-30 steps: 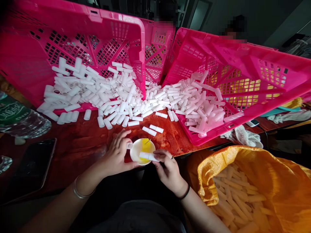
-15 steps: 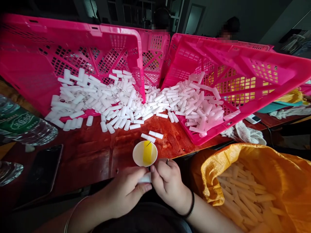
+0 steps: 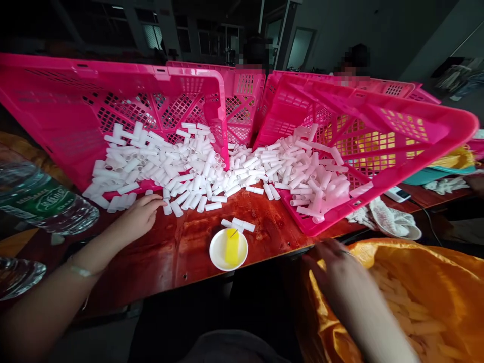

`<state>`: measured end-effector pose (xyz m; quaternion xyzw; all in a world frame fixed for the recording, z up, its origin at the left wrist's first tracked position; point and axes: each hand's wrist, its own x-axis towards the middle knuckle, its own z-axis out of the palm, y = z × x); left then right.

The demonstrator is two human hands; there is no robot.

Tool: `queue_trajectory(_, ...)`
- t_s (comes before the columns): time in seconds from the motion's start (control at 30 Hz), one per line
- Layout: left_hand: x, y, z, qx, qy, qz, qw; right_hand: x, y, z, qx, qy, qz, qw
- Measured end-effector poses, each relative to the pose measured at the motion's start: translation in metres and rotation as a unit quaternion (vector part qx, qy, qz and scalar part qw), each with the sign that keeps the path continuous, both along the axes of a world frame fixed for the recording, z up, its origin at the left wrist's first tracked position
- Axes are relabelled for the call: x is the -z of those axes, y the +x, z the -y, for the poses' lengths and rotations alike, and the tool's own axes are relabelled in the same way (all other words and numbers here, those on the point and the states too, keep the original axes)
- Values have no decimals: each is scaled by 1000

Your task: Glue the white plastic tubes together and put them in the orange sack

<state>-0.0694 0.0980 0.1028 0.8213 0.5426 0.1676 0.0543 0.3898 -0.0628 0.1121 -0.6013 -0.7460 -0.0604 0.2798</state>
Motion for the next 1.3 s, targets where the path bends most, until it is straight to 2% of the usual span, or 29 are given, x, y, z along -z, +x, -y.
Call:
queue_trajectory(0.07, 10, -13, -24, 29, -22, -11, 999, 23, -36, -43, -46, -59, 10, 997)
queue_trajectory(0.13, 14, -16, -35, 48, -50, -25, 997, 43, -70, -83, -92, -99, -9, 991)
queue_trajectory(0.2, 14, -15, -34, 58, -66, -34, 996, 56, -90, -108, -111, -131, -20, 985)
queue_trajectory(0.27, 13, -11, -22, 59, -63, -14, 996, 61, -93, -116, -92, -143, -28, 985)
queue_trajectory(0.37, 11, -2, 11, 1, -82, 108, 991, 54, -77, -98, -45, -131, -57, 989)
queue_trajectory(0.43, 12, 5, 39, -42, -134, 198, 970, 45, -68, -75, -78, -144, -115, 980)
queue_trajectory(0.47, 13, 9, 53, -40, -163, 218, 961, 40, -66, -64, -118, -162, -147, 969)
queue_trajectory(0.5, 14, 13, 65, -24, -188, 214, 958, 36, -67, -54, -164, -183, -176, 953)
queue_trajectory(0.57, 16, 20, 84, 19, -219, 148, 964, 32, -74, -41, -238, -211, -201, 927)
queue_trajectory(0.63, 17, 26, 94, 30, -222, 54, 973, 34, -84, -40, -256, -196, -194, 927)
queue_trajectory(0.7, 17, 33, 99, 8, -211, -10, 977, 41, -92, -46, -232, -152, -168, 946)
queue_trajectory(0.77, 16, 41, 101, -12, -196, -34, 980, 50, -95, -53, -208, -111, -130, 963)
queue_trajectory(0.87, 15, 53, 105, -10, -168, 7, 986, 62, -94, -57, -204, -83, -93, 971)
queue_trajectory(1.03, 28, 83, 113, 31, -128, 182, 974, 57, -88, -54, -247, -98, -159, 951)
queue_trajectory(1.13, 41, 105, 111, 72, -132, 214, 965, 52, -90, -56, -245, -162, -254, 921)
queue_trajectory(1.2, 46, 118, 107, 94, -126, 210, 965, 53, -92, -55, -216, -194, -302, 908)
queue_trajectory(1.3, 49, 130, 100, 105, -109, 213, 965, 57, -92, -51, -201, -153, -268, 930)
